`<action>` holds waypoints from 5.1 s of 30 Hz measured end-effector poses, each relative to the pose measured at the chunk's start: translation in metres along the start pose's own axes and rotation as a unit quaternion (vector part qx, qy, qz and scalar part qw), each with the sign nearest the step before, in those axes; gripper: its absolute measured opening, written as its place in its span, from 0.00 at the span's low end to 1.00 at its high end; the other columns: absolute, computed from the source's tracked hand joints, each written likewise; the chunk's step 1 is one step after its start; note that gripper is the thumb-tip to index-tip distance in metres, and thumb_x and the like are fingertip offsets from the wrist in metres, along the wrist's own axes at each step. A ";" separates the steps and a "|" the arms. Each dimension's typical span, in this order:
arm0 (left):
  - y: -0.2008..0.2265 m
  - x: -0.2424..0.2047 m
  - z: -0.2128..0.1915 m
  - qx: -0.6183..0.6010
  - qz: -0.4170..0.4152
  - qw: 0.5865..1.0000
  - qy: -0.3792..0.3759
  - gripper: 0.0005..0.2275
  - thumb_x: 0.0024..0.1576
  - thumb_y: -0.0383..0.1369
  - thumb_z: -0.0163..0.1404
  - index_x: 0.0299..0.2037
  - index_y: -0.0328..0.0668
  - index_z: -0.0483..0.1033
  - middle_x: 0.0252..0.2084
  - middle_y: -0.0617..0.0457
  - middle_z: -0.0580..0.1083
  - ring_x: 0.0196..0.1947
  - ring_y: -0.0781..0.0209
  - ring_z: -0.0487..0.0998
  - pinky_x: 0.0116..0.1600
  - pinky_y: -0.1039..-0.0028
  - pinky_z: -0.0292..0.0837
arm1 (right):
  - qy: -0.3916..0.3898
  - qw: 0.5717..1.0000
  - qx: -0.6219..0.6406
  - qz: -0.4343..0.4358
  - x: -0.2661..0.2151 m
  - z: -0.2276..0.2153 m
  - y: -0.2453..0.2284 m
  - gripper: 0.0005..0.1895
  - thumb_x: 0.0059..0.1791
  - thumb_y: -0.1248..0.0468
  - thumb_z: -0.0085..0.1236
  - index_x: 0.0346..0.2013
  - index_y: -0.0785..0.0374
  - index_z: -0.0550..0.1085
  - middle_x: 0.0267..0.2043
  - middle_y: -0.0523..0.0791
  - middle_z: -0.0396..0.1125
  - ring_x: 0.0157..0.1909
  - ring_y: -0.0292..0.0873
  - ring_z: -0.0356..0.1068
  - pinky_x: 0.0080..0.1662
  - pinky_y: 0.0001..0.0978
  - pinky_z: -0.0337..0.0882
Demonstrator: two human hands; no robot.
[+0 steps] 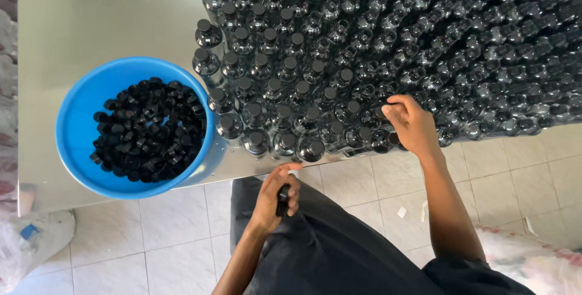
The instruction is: The person picks up black bottle caps from a blue basin and places them onto a table covered with numerous clear plastic bottles. The person handles the caps by hand, transferring them from the container to the bottles in a repetitive motion.
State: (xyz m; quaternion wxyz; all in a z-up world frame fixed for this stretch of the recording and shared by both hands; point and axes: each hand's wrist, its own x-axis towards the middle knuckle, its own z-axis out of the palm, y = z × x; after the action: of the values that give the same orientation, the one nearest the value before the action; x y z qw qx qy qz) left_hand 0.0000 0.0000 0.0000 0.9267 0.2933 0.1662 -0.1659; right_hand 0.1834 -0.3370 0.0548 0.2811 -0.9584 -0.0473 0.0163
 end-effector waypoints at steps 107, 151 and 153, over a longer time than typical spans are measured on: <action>0.013 0.025 0.051 0.081 -0.143 0.982 -0.090 0.15 0.59 0.19 0.45 0.56 0.33 0.73 0.50 0.40 0.77 0.41 0.58 0.80 0.40 0.73 0.71 | -0.164 0.983 0.060 0.058 0.077 0.023 -0.033 0.27 0.61 0.41 0.44 0.53 0.60 0.77 0.24 0.43 0.69 0.24 0.40 0.67 0.31 0.35 0.67; 0.151 -0.002 -0.090 -0.155 0.207 0.960 0.104 0.23 0.60 0.19 0.45 0.68 0.38 0.68 0.67 0.33 0.72 0.69 0.38 0.73 0.73 0.54 0.70 | -0.092 0.981 -0.170 -0.033 0.127 0.011 -0.021 0.21 0.57 0.56 0.63 0.65 0.54 0.78 0.58 0.51 0.71 0.35 0.52 0.76 0.45 0.51 0.77; 0.152 0.003 -0.087 -0.160 0.188 0.962 0.115 0.23 0.60 0.19 0.44 0.68 0.37 0.68 0.66 0.34 0.73 0.69 0.37 0.73 0.74 0.53 0.69 | -0.133 0.983 -0.121 0.025 0.128 0.001 -0.038 0.40 0.52 0.37 0.56 0.76 0.51 0.71 0.56 0.46 0.72 0.46 0.48 0.73 0.49 0.42 0.71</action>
State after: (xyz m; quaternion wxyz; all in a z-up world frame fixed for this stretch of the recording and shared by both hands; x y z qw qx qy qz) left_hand 0.0462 0.1694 0.0056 0.9506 0.1844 0.2382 0.0750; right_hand 0.3072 -0.2914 0.0739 0.1534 -0.9756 -0.0620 0.1447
